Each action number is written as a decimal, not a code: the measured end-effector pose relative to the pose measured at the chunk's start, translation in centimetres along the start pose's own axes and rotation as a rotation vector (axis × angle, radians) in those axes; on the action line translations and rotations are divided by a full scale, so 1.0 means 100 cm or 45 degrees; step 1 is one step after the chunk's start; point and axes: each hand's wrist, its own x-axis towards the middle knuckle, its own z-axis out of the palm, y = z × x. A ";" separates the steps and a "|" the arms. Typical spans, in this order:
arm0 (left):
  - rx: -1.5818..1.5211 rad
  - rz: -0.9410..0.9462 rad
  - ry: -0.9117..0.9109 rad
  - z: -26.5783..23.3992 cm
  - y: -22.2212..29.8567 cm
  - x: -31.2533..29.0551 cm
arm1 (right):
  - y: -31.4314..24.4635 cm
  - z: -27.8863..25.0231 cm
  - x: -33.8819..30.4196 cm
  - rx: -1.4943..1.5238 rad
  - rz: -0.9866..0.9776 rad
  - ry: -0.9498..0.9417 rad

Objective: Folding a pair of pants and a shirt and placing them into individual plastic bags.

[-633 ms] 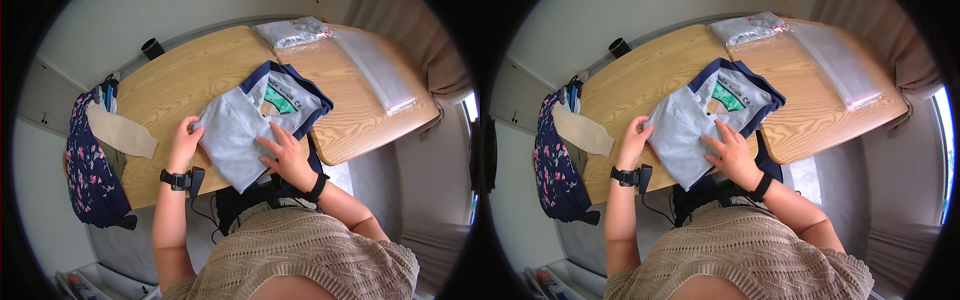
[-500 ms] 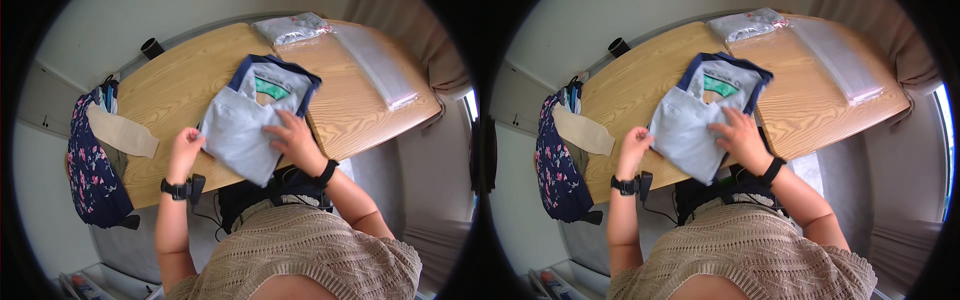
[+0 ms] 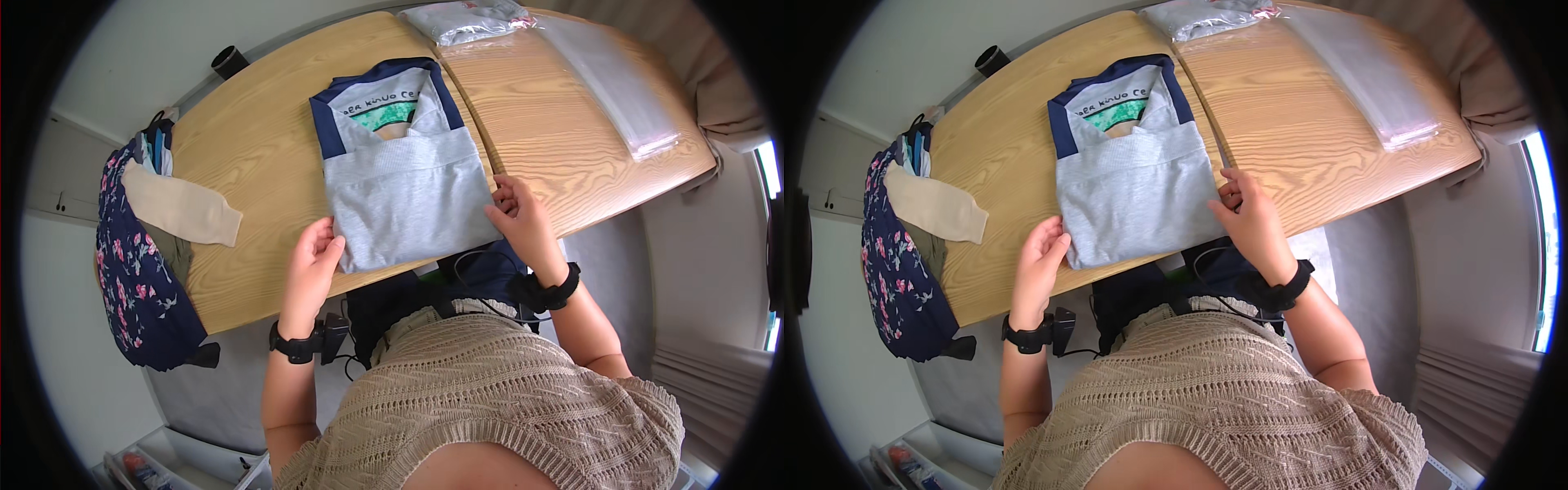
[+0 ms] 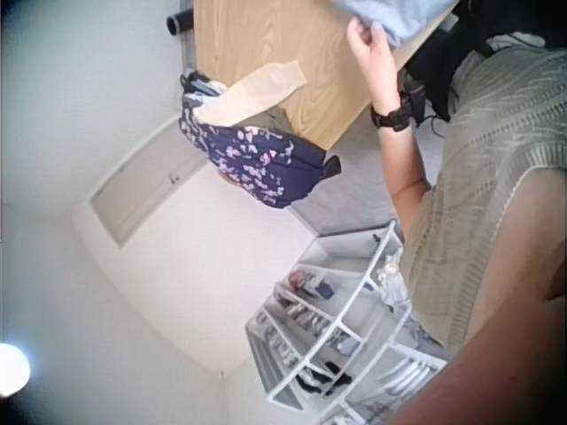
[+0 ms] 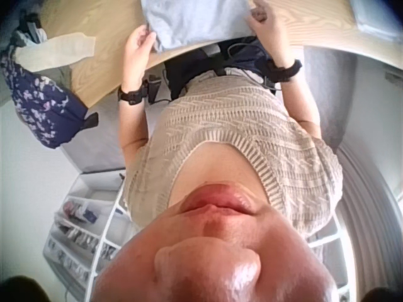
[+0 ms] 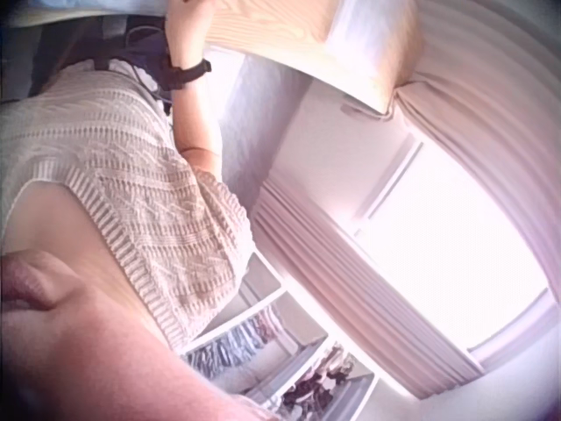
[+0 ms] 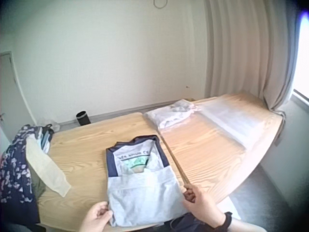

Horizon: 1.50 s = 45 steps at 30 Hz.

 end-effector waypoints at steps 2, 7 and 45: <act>-0.028 0.007 0.009 0.008 -0.001 0.006 | -0.001 0.003 0.001 -0.005 0.039 0.006; -0.130 0.156 0.069 0.018 -0.005 0.009 | -0.011 0.002 0.003 -0.052 0.057 -0.067; -0.314 -0.240 -0.410 -0.002 0.045 0.084 | -0.031 0.003 0.084 0.245 0.422 -0.443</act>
